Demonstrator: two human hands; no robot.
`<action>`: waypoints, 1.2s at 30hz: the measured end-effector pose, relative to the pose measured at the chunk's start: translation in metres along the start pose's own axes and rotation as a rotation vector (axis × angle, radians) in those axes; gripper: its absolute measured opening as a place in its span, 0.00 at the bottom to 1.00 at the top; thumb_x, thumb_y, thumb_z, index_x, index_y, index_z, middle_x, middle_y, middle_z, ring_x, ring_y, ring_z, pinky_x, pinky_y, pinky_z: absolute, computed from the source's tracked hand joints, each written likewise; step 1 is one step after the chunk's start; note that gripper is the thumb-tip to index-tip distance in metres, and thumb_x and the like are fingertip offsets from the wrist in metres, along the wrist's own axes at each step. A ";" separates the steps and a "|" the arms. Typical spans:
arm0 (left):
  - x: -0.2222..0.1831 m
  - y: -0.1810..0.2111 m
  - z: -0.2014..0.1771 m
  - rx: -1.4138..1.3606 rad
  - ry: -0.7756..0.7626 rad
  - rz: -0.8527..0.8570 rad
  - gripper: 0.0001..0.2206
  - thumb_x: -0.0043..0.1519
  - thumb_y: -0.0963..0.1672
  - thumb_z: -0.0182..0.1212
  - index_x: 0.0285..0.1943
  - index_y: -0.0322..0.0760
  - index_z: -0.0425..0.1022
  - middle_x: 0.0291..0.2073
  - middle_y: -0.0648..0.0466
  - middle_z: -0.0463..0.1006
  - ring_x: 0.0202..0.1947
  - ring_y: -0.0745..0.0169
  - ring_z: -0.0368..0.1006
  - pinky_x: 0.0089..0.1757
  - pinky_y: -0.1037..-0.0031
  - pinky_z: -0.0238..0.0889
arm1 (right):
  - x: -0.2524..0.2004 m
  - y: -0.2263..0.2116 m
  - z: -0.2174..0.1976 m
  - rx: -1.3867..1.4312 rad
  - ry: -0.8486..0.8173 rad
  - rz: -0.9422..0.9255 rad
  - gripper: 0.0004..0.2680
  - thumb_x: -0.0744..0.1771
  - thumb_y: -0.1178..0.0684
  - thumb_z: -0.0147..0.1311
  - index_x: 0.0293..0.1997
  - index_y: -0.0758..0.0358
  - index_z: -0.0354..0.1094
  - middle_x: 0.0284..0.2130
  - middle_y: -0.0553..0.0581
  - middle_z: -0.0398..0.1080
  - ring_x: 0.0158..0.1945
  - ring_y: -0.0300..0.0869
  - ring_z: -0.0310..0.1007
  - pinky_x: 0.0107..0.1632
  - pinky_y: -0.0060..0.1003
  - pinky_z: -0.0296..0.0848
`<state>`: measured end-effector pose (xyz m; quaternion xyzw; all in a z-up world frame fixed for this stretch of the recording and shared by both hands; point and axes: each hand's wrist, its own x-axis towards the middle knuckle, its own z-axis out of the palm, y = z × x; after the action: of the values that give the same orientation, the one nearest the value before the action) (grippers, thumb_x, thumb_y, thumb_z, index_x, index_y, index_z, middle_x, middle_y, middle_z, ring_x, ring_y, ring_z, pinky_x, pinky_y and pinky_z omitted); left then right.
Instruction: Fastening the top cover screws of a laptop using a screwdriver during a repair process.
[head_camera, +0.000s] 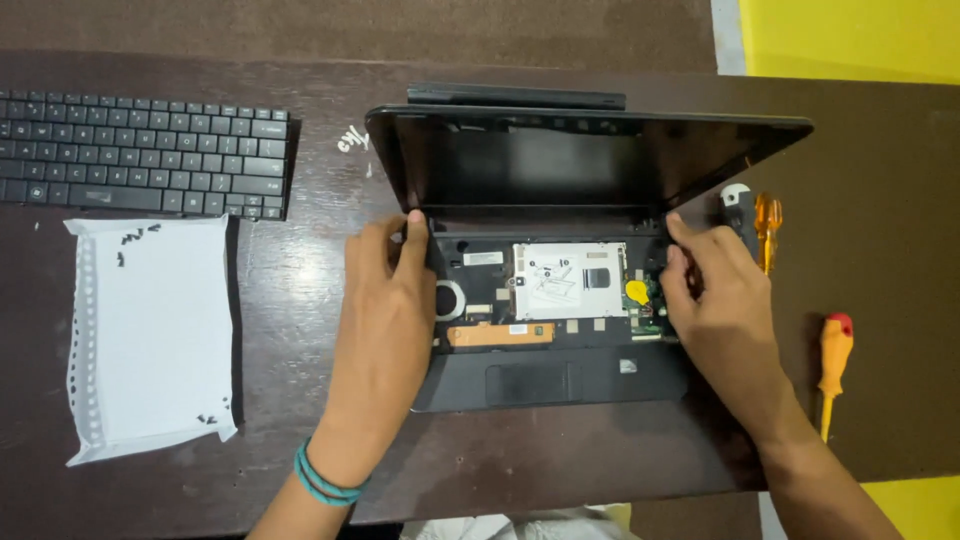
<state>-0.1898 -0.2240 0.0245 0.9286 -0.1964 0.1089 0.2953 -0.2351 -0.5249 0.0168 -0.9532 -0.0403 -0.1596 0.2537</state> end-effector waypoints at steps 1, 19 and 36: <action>-0.002 0.001 0.001 0.031 0.012 -0.018 0.19 0.67 0.32 0.48 0.68 0.15 0.62 0.58 0.28 0.61 0.58 0.28 0.63 0.48 0.57 0.69 | 0.001 -0.002 0.000 -0.007 -0.001 -0.019 0.11 0.71 0.68 0.51 0.61 0.78 0.70 0.37 0.61 0.65 0.32 0.44 0.62 0.41 0.37 0.65; 0.011 0.000 -0.003 -0.118 -0.164 0.357 0.25 0.72 0.50 0.49 0.73 0.26 0.62 0.70 0.41 0.66 0.70 0.42 0.62 0.67 0.54 0.55 | 0.000 -0.023 0.002 -0.976 -0.013 -0.338 0.13 0.72 0.57 0.49 0.63 0.73 0.71 0.31 0.53 0.57 0.33 0.42 0.56 0.36 0.35 0.59; 0.009 0.008 0.010 0.191 -0.204 0.478 0.49 0.60 0.68 0.33 0.74 0.24 0.58 0.71 0.41 0.64 0.71 0.45 0.59 0.69 0.55 0.47 | 0.012 -0.013 0.020 -0.233 -0.149 -0.468 0.14 0.69 0.59 0.53 0.64 0.66 0.69 0.50 0.60 0.71 0.51 0.54 0.66 0.55 0.51 0.63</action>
<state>-0.1839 -0.2385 0.0230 0.8858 -0.4273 0.0996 0.1512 -0.2203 -0.5036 0.0107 -0.9497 -0.2597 -0.1468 0.0949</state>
